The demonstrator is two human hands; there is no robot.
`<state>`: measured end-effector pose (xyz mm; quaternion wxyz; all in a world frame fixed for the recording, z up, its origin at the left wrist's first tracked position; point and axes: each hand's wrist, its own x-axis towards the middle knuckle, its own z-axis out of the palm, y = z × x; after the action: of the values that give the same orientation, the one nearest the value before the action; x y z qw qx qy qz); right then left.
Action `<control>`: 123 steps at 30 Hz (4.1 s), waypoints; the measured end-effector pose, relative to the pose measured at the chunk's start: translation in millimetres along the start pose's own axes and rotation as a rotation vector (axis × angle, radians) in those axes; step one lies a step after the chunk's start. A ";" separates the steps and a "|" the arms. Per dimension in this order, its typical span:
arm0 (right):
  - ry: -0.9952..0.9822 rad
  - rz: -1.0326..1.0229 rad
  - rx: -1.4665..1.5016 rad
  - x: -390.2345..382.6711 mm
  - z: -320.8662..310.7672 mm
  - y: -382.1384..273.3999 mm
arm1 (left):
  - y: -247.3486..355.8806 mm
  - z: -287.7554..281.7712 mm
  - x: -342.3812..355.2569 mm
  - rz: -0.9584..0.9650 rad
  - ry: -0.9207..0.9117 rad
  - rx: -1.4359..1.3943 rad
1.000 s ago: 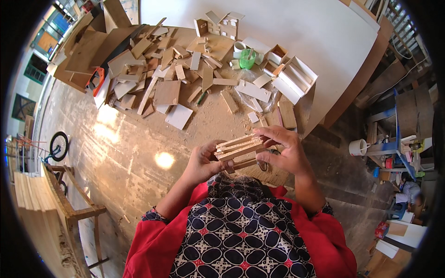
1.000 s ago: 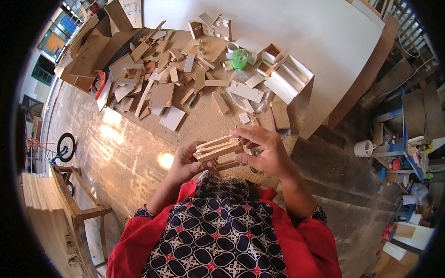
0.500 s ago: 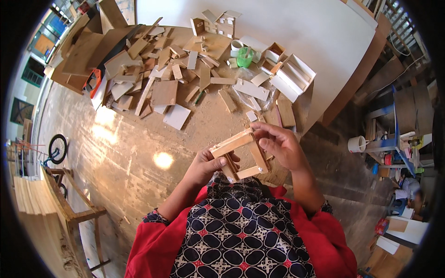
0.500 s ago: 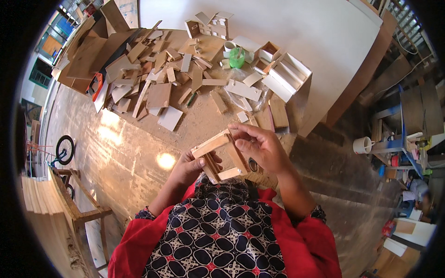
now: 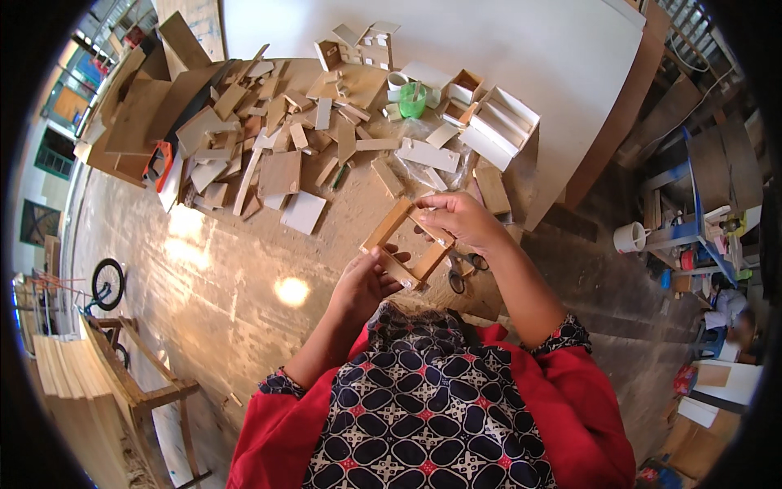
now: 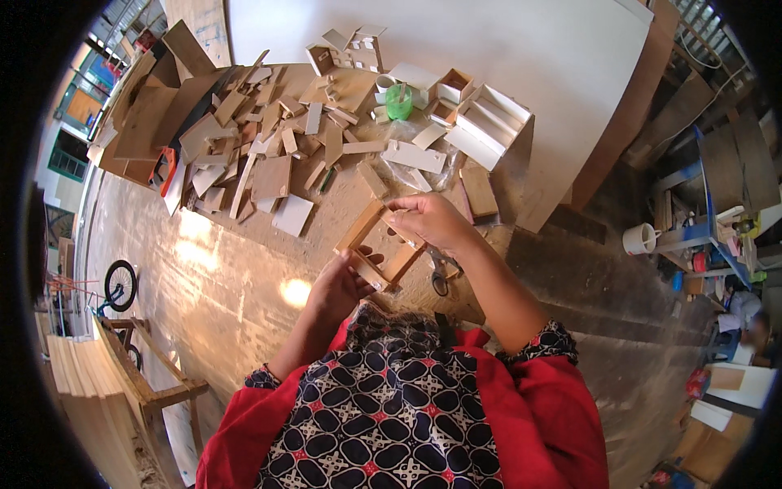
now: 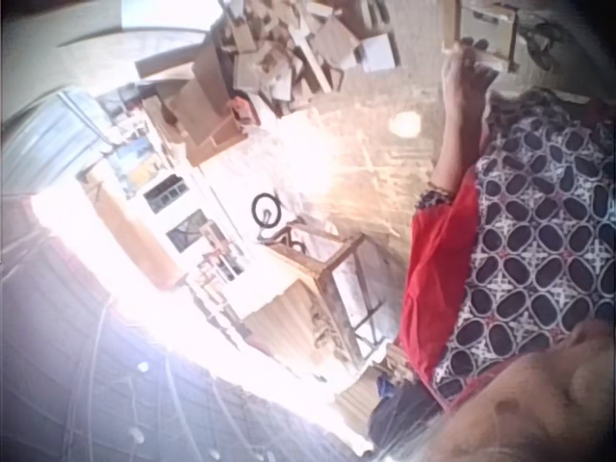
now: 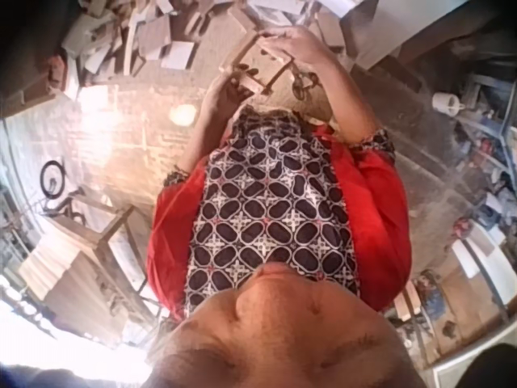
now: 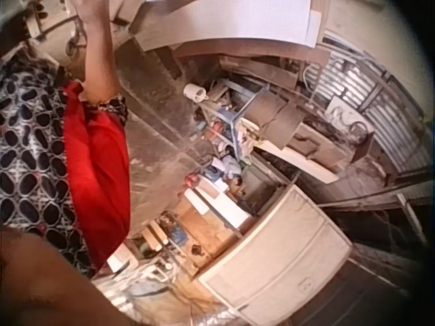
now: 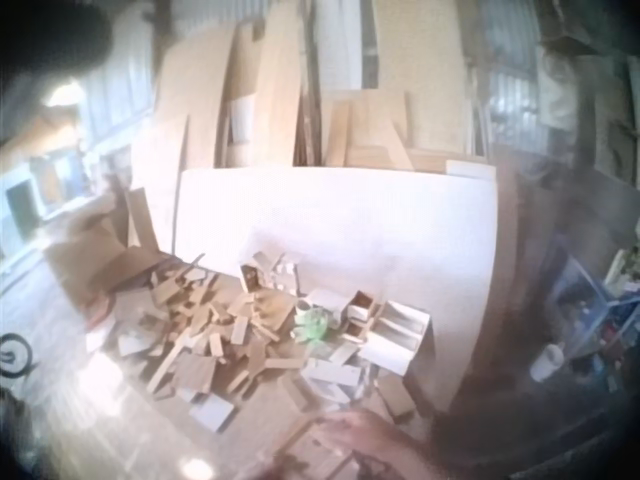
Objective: The person cuts small wooden pieces with shears, applies glue with a brush, and assembles parts to build a miniature house model on a workbench.
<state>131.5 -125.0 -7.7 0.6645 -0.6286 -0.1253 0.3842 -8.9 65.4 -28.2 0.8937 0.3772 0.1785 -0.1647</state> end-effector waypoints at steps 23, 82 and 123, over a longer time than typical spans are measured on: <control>-0.320 0.087 -0.384 14.9 -18.8 13.1 | -1.9 -10.6 7.2 -0.178 -0.182 0.333; -0.422 0.722 0.029 -237.2 232.0 341.1 | 62.8 -203.3 -190.3 0.433 0.139 -0.097; 0.651 0.286 -1.134 91.8 -18.3 864.5 | -203.1 -552.3 76.0 0.466 0.252 -0.104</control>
<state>-100.1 -151.1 -845.5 0.1774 -0.9748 -0.0164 0.1341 -136.6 323.8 -546.8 0.8964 0.3792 0.2048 0.1032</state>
